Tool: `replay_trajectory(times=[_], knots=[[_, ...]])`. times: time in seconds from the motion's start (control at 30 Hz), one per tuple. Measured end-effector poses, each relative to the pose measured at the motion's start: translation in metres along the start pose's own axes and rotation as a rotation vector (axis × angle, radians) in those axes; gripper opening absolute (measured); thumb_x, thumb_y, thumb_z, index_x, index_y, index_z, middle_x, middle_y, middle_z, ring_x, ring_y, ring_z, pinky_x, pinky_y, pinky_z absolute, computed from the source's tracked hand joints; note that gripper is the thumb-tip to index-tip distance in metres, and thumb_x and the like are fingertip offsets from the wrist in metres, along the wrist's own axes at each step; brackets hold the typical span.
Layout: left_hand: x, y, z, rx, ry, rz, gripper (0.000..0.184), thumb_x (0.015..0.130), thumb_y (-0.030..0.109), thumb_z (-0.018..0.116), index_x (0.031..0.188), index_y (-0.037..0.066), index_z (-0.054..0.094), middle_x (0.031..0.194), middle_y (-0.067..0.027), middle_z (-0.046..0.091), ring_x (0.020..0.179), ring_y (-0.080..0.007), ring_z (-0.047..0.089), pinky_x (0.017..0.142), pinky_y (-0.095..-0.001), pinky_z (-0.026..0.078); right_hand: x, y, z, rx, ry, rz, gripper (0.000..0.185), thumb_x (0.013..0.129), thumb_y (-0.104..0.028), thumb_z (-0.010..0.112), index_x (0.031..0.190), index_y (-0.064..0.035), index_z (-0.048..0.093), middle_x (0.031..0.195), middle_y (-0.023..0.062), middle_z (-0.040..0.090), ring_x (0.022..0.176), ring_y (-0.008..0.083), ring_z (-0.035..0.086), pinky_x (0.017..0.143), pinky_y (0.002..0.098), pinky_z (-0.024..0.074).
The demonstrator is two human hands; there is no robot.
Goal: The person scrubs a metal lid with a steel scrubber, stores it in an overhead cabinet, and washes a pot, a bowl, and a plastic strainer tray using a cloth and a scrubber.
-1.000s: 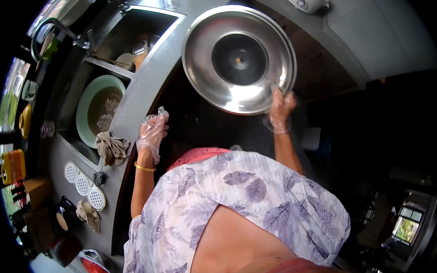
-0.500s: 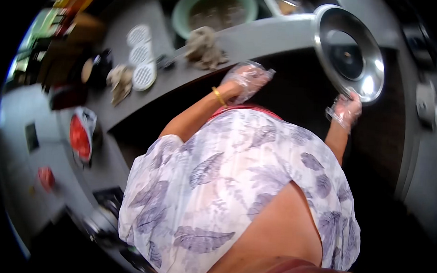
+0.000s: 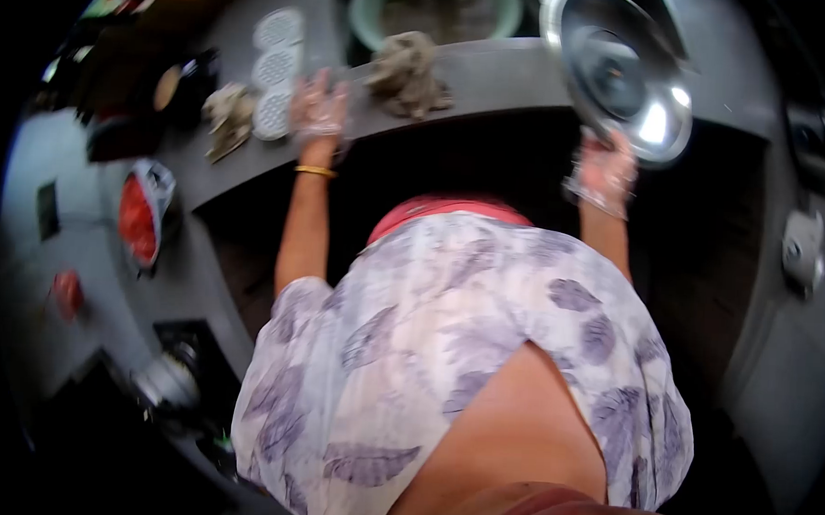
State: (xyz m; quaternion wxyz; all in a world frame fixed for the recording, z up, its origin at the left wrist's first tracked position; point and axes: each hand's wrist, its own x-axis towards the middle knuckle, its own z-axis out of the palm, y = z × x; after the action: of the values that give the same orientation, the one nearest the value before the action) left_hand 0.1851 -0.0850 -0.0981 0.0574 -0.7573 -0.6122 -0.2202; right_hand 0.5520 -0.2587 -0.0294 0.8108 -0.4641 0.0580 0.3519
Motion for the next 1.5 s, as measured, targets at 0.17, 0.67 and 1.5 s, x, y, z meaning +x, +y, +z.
replay_trajectory(times=[0.17,0.67,1.5], knots=[[0.029,-0.01,0.016,0.268,-0.253,-0.026,0.037,0.083,0.037,0.048,0.099,0.008,0.063,0.101,-0.017,0.061,0.097,-0.0315,0.055,0.087,-0.0431,0.04,-0.023,-0.013,0.022,0.02,0.033,0.092,0.014,0.076,-0.007,0.052,0.089,-0.0005,0.053,0.086,0.0125,0.058,0.077,0.0253,0.059,0.068,0.0364,0.052],[-0.005,0.223,-0.046,-1.486,-0.315,-0.472,0.036,0.078,0.023,0.066,0.105,0.005,0.051,0.095,-0.0101,0.052,0.084,-0.0163,0.052,0.075,-0.0307,0.046,-0.026,0.041,0.031,0.215,-0.025,0.336,0.022,0.083,-0.005,0.05,0.104,0.001,0.044,0.106,0.0177,0.051,0.093,0.0292,0.055,0.078,0.0404,0.0528],[0.012,0.257,0.042,-0.407,0.31,0.358,0.028,0.084,0.013,0.04,0.103,-0.005,0.051,0.104,-0.023,0.051,0.092,-0.0355,0.054,0.076,-0.0426,0.046,-0.042,0.041,0.03,0.076,0.128,0.429,0.028,0.085,-0.01,0.049,0.108,0.0031,0.038,0.097,0.022,0.056,0.078,0.032,0.061,0.055,0.0318,0.0552]])
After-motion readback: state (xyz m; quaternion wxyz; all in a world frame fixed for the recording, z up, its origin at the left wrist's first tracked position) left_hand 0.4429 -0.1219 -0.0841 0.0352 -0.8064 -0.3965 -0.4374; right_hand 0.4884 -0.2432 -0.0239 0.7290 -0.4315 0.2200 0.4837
